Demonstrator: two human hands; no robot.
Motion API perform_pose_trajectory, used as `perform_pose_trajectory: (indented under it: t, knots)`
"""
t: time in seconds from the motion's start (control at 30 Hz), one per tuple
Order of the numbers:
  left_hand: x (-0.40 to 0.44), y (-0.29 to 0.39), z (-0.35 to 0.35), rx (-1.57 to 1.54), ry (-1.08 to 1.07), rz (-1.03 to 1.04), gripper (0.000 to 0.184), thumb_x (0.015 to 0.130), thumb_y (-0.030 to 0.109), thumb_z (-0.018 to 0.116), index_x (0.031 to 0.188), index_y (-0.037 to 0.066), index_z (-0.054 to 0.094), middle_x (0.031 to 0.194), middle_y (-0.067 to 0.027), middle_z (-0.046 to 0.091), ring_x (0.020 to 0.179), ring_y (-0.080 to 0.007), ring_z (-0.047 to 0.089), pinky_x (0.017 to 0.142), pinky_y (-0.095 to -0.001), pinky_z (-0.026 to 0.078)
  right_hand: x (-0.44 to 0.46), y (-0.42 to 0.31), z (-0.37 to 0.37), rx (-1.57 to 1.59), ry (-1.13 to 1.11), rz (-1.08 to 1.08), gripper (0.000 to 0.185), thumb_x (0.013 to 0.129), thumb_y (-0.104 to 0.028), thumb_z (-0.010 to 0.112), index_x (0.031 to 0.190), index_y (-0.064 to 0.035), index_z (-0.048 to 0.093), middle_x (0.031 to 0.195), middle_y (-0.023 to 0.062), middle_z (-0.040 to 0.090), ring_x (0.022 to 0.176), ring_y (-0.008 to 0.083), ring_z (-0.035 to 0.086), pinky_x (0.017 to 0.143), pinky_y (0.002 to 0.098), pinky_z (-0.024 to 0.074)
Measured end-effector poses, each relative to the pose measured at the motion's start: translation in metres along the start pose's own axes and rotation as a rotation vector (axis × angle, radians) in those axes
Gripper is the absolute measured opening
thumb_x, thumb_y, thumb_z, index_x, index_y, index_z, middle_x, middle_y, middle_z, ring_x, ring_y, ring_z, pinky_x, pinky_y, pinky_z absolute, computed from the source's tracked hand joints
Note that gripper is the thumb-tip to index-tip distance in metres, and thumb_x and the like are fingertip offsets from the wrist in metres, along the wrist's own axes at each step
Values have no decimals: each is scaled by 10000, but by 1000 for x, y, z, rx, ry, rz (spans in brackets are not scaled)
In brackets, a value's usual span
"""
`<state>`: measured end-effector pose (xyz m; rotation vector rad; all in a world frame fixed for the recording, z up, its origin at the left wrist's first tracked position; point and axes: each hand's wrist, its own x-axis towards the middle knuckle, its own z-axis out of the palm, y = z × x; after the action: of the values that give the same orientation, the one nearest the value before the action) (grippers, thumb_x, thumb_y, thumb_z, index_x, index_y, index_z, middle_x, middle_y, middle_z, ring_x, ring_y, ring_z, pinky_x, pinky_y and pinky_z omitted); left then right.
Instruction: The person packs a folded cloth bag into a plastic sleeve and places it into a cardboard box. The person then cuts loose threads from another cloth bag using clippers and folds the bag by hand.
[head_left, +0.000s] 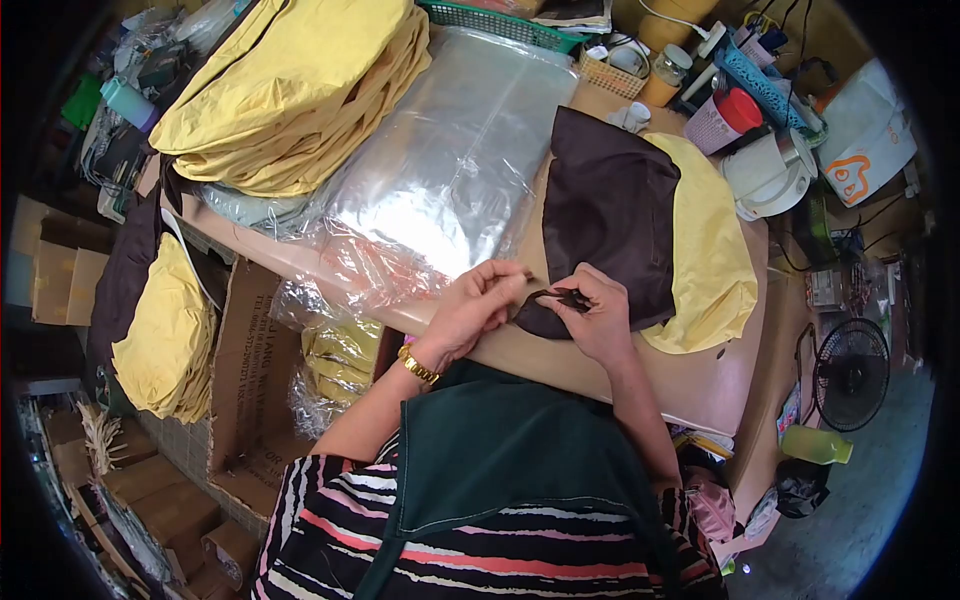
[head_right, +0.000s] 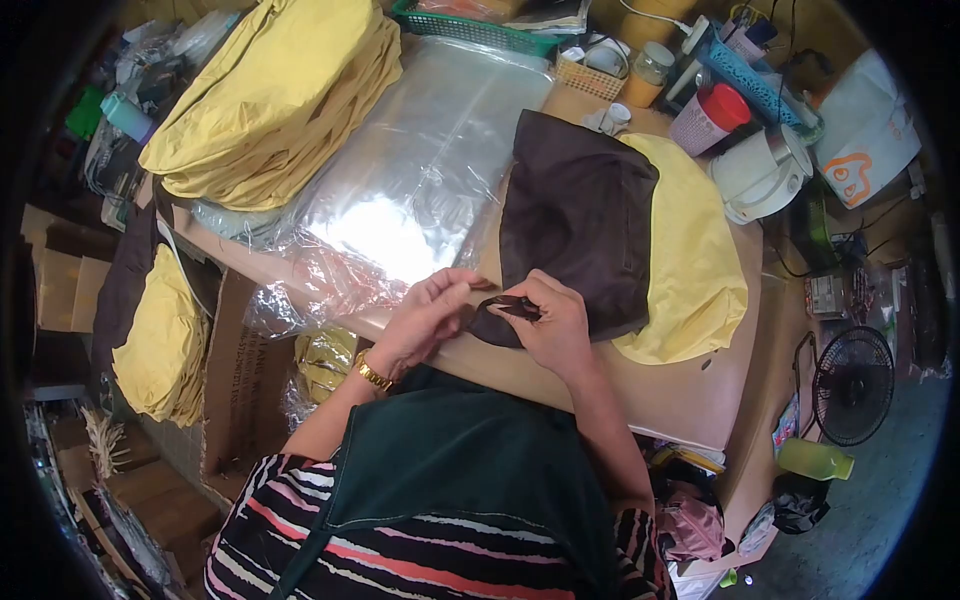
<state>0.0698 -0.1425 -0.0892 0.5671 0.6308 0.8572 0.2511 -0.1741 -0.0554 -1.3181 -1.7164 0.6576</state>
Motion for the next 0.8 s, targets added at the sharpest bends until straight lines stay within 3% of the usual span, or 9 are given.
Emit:
perform_pose_trajectory:
  t: [0.03,0.17,0.27,0.37,0.43,0.6,0.8]
  knots:
    - [-2,4,10,173,94,7,215,900,199,656,966,-6,646,680,14,616,523,-24,455,479,-150,361,0,-1,0,6,-11,6,157,700,21,742,817,-2,641,676,58,518,558,141,492,504,269,380]
    - [2,-1,-1,410,5,-32,220,894,181,662,994,-12,631,737,-8,643,547,-32,504,500,-147,398,-1,-4,1,6,-30,12,148,704,20,735,814,0,638,678,60,526,564,143,507,512,271,386]
    - [6,-5,-6,198,-22,-45,195,900,158,649,1000,-8,622,788,-35,661,615,-56,593,555,-158,477,-1,-8,1,-32,-60,21,186,719,6,726,878,-18,632,733,78,541,616,159,546,532,287,418]
    - [-1,-4,-4,-74,-5,-89,111,917,108,607,913,-3,614,796,-70,671,723,-113,669,644,-187,554,2,-31,0,-17,113,67,255,736,-36,725,968,-45,618,843,95,555,692,199,586,573,313,458]
    - [-3,0,-2,-155,13,-94,167,940,126,573,929,-39,600,871,-114,665,840,-165,685,775,-239,579,2,-36,-9,-233,89,-4,305,750,-92,730,1026,-61,605,922,101,545,761,251,604,615,339,485]
    - [-8,7,7,-180,-20,-109,183,951,123,553,933,-55,587,909,-137,659,892,-186,678,811,-253,575,-1,-47,-13,-565,109,-220,316,685,-134,752,969,-89,621,818,39,499,661,199,553,579,325,411]
    - [-11,7,9,-160,-8,-95,187,956,135,547,942,-49,578,912,-133,655,870,-179,676,812,-262,574,1,-64,-14,-673,40,-259,244,652,-99,762,817,-83,583,755,40,515,628,214,533,553,329,386]
